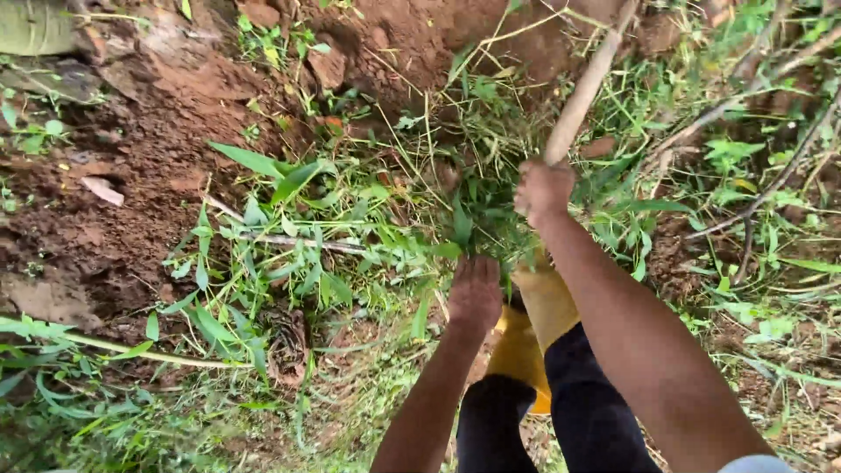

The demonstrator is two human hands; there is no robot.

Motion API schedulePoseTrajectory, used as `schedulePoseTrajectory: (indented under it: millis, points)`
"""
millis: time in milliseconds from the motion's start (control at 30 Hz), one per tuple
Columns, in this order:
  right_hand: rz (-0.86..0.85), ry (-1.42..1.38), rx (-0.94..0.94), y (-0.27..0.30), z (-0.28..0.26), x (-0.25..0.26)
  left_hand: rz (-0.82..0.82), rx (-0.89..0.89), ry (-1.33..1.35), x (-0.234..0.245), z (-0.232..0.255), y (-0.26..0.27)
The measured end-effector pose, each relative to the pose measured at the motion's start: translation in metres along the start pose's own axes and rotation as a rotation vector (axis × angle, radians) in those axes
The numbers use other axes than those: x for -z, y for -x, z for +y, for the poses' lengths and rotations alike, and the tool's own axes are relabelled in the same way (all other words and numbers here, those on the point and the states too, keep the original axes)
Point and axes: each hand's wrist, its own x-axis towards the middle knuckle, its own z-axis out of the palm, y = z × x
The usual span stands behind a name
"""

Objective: The person uses a hoe to loosen soil and uproot weeds in a garden bed. They repeatedly strike the ground, pull out the loosened plants by hand, and clear the area of unwanted vegetation.

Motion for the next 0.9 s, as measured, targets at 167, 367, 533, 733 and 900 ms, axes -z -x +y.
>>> schedulePoseTrajectory:
  millis: [167, 367, 533, 733, 900]
  points:
    - [-0.229, 0.333, 0.042, 0.054, 0.006, 0.055, -0.060, 0.028, 0.008, 0.033, 0.013, -0.011]
    - [-0.309, 0.141, -0.310, 0.069, 0.045, 0.117, -0.045, 0.008, 0.014, 0.055, 0.021, -0.014]
    - [-0.196, -0.052, -0.154, 0.062, 0.002, 0.059, -0.148, 0.042, -0.009, 0.045, 0.024, -0.025]
    - [-0.168, 0.116, 0.127, -0.011, 0.003, -0.008, -0.113, 0.045, -0.008, 0.025, 0.021, -0.028]
    - [-0.380, 0.683, 0.071, 0.026, 0.027, 0.073, -0.079, 0.060, 0.019, 0.044, 0.021, -0.026]
